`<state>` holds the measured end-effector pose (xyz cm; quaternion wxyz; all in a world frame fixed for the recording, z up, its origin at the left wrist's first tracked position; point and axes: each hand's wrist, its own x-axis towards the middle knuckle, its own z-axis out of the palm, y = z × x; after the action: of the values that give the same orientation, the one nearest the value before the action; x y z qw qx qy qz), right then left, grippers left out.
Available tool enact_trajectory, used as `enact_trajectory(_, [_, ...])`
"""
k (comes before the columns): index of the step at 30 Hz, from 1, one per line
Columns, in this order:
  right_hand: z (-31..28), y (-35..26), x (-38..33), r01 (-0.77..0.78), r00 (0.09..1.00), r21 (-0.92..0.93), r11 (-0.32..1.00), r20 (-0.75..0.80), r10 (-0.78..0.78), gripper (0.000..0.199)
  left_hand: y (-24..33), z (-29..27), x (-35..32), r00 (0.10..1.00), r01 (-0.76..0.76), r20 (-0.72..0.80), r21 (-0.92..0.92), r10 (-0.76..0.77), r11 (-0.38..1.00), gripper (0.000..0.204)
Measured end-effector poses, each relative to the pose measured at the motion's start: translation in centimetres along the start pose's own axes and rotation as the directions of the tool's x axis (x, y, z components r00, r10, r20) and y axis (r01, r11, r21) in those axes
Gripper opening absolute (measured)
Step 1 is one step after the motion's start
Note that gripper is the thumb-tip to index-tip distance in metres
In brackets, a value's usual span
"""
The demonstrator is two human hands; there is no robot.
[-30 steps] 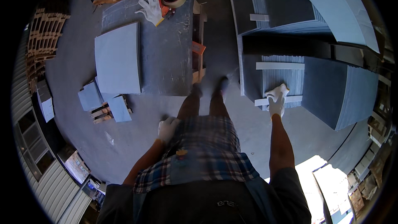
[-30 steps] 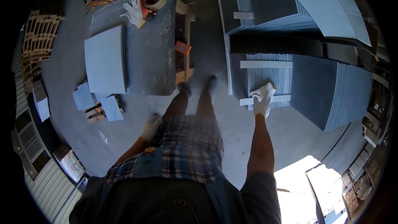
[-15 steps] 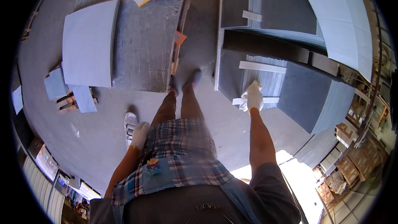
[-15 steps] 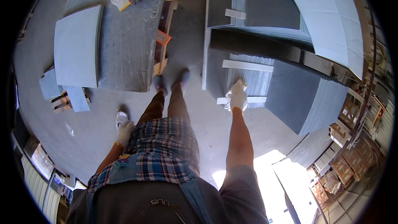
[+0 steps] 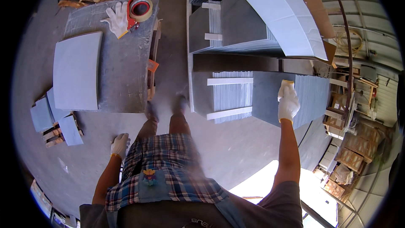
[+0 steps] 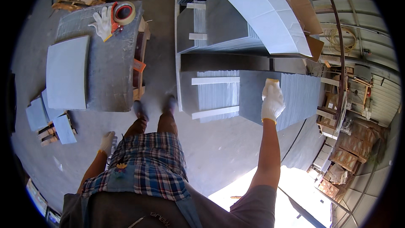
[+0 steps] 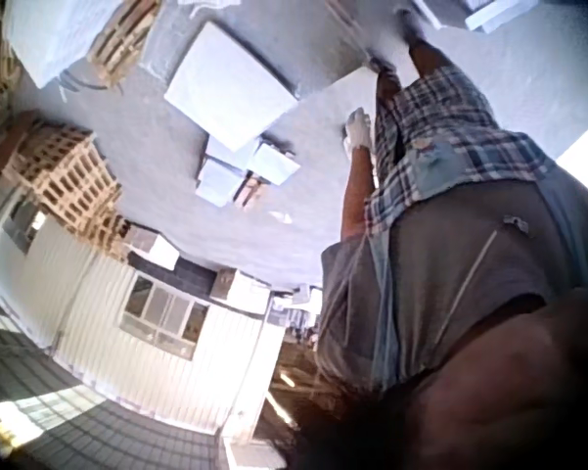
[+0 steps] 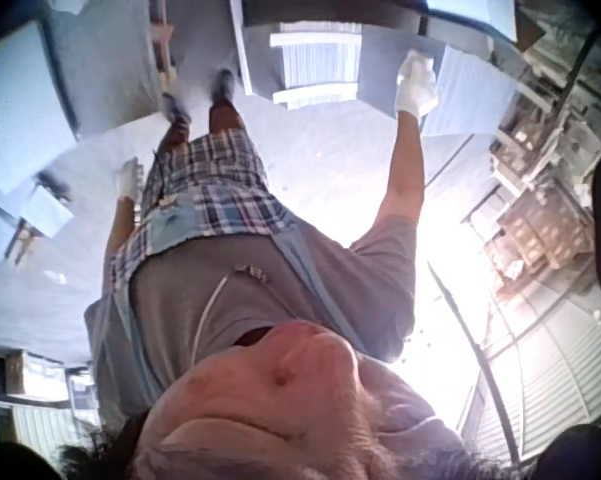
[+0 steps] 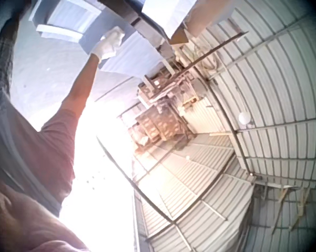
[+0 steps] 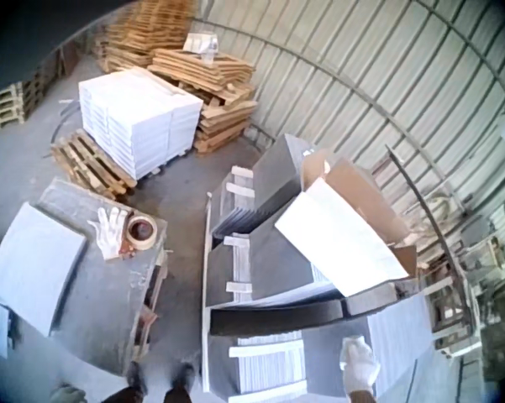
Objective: The person repeatedly picks up gray rectangular panels from a stack, places them on a work surface, wraps them in plastic film, and stacks the wrapped panels. The person also handles cardboard dividers and uses a roll of tape.
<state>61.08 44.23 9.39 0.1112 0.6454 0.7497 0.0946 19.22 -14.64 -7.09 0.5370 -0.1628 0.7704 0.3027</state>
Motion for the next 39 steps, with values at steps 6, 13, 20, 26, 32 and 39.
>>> enact_trajectory(6, [3.5, 2.4, 7.6, 0.527, 0.805, -0.547, 0.65, 0.077, -0.588, 0.037, -2.2, 5.6, -1.8, 0.999, -0.045, -0.027, 0.01, 0.045, 0.999, 0.037])
enact_trajectory(13, [12.6, 8.3, 0.0, 0.876, 0.46, -0.345, 0.338, 0.383, -0.801, 0.05, -3.1, 12.9, -4.2, 0.988, -0.138, -0.021, 0.293, 0.15, 0.946, 0.044])
enact_trajectory(20, [13.2, 15.3, -2.5, 0.905, 0.344, -0.408, 0.12, 0.537, -0.77, 0.054, -3.3, 16.3, -5.1, 0.994, -0.099, -0.028, 0.218, 0.108, 0.971, 0.044])
enact_trajectory(26, [6.8, 1.7, 9.7, 0.696, 0.652, -0.568, 0.438, 0.246, -0.717, 0.066, -2.9, 17.8, -4.3, 0.994, -0.109, -0.013, 0.162, 0.112, 0.981, 0.041])
enact_trajectory(32, [18.6, -2.4, 8.4, 0.734, 0.564, -0.601, 0.315, 0.282, -0.776, 0.069, -0.6, 17.6, -7.4, 0.991, -0.074, -0.103, 0.106, 0.085, 0.992, 0.037])
enact_trajectory(39, [24.5, 5.6, -2.1, 0.877, 0.365, -0.469, 0.105, 0.507, -0.781, 0.046, -3.6, 16.3, -7.4, 0.995, -0.033, -0.092, 0.071, 0.04, 0.997, 0.037])
